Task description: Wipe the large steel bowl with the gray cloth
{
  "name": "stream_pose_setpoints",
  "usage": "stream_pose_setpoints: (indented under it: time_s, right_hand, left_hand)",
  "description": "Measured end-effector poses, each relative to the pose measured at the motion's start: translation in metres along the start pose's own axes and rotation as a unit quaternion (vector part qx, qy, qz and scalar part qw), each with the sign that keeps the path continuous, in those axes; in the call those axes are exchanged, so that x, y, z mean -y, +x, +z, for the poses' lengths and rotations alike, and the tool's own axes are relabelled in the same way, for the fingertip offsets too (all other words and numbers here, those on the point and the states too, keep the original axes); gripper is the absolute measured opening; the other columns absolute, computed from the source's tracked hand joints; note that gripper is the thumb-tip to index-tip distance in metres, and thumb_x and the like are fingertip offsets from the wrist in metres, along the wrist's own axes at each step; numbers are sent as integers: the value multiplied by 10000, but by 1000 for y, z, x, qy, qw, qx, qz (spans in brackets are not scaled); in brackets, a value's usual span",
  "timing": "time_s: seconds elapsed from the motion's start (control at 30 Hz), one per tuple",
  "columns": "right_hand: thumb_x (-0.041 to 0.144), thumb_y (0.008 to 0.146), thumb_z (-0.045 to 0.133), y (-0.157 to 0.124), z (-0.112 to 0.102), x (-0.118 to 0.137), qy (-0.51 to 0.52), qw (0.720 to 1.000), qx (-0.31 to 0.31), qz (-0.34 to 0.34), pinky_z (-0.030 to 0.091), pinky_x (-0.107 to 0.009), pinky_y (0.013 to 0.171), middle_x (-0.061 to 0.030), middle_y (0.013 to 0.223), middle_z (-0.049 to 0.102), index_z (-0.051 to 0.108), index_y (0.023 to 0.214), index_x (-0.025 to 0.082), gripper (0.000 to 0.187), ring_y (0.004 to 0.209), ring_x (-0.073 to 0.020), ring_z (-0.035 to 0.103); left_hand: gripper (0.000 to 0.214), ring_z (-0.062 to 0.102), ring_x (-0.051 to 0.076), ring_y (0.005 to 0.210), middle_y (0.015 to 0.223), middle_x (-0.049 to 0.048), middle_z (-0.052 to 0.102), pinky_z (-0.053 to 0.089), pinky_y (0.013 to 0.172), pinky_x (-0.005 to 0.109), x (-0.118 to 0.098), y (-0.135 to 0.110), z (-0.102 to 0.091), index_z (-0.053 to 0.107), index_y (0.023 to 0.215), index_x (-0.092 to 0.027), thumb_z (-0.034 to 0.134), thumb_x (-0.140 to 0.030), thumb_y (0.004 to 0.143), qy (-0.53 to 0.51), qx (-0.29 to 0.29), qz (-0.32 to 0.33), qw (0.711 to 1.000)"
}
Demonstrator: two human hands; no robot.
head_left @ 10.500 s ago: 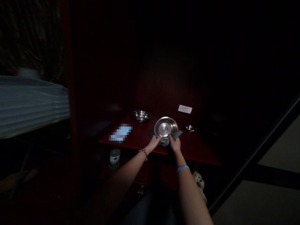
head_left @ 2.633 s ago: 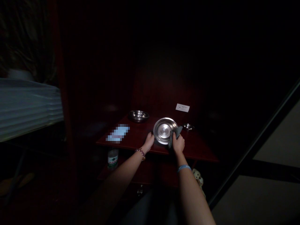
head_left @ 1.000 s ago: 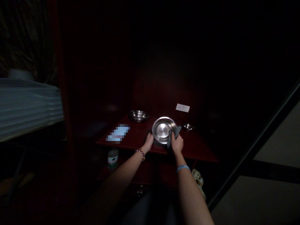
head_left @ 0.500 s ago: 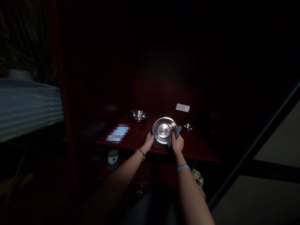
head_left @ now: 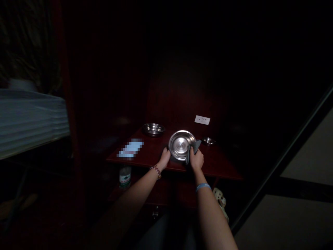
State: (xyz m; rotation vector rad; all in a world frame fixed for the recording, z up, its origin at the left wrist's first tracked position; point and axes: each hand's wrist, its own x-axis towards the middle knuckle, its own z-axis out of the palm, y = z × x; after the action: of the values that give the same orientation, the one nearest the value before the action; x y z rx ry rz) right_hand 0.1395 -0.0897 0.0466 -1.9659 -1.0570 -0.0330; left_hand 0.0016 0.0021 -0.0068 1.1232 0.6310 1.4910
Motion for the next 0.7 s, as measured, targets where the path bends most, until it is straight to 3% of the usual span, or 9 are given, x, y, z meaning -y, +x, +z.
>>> stream_pose_setpoints:
  time_s: [0.7]
  right_hand:
    - [514,943,409,1,-1,-2,-7,1000,-1,-3,512,-332,786,-168,988,727,696,1105,138,499,899,-275,689]
  left_hand:
    - [424,608,288,1123,1183,185,680,418,1030,428,0,-1,0,667,1051,-98,647,-414,770,18,20,23,999]
